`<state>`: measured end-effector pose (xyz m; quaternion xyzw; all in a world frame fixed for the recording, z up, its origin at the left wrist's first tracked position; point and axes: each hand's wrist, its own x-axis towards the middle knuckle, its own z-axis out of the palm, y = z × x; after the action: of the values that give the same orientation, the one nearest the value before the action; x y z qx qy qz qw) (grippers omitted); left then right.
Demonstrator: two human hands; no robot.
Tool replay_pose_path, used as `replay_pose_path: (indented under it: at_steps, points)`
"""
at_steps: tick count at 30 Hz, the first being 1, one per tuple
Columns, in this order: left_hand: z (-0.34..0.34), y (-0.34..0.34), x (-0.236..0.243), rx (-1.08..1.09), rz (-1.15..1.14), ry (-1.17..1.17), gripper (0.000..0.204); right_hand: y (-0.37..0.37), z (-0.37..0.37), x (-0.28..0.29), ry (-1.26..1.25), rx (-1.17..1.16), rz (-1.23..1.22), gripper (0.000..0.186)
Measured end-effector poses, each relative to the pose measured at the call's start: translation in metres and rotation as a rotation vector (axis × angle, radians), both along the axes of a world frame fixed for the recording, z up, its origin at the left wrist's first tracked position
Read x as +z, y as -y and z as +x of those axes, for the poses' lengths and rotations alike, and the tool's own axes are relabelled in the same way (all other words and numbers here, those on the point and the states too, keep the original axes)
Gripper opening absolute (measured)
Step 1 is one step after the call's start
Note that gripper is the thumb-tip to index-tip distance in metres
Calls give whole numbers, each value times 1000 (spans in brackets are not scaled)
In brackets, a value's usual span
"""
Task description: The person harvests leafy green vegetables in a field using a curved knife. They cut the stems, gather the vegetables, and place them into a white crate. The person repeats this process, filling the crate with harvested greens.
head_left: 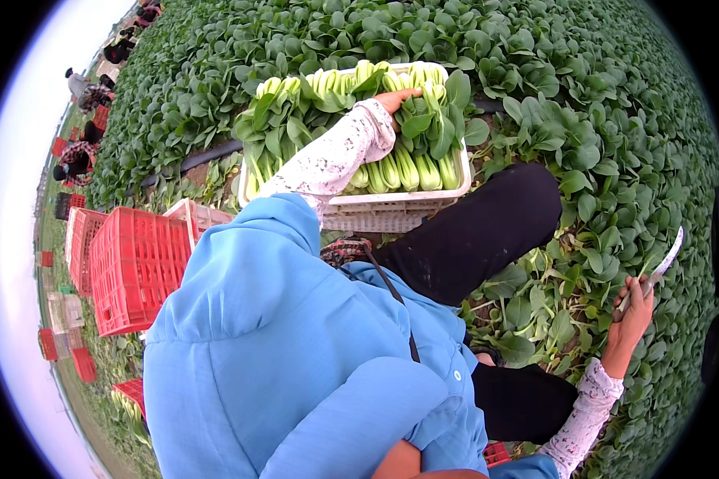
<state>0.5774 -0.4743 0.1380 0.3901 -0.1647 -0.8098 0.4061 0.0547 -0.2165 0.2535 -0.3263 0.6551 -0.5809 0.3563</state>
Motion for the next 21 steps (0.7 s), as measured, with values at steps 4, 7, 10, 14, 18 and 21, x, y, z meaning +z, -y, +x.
replay_pose_path:
  at_steps: [4, 7, 10, 14, 18, 21]
  points:
    - [-4, -7, 42, 42, 17, 113, 41, -1, -3, 0, -13, 1, 1, 21]
    - [-3, -26, 72, 166, 24, 368, 48, -5, -8, 1, -44, -5, 2, 21]
    - [-1, -69, 117, 202, -70, 699, 59, -9, -18, -7, -51, -24, 8, 26]
    - [11, -90, 180, 37, -665, 808, 64, -14, -37, -13, -76, -58, 36, 31]
    - [0, -16, 168, -80, -1006, 1228, 67, -3, -34, -19, -121, -76, 158, 31]
    - [7, 46, 92, -267, -1578, 1613, 75, -1, -40, -39, -107, -113, 156, 31]
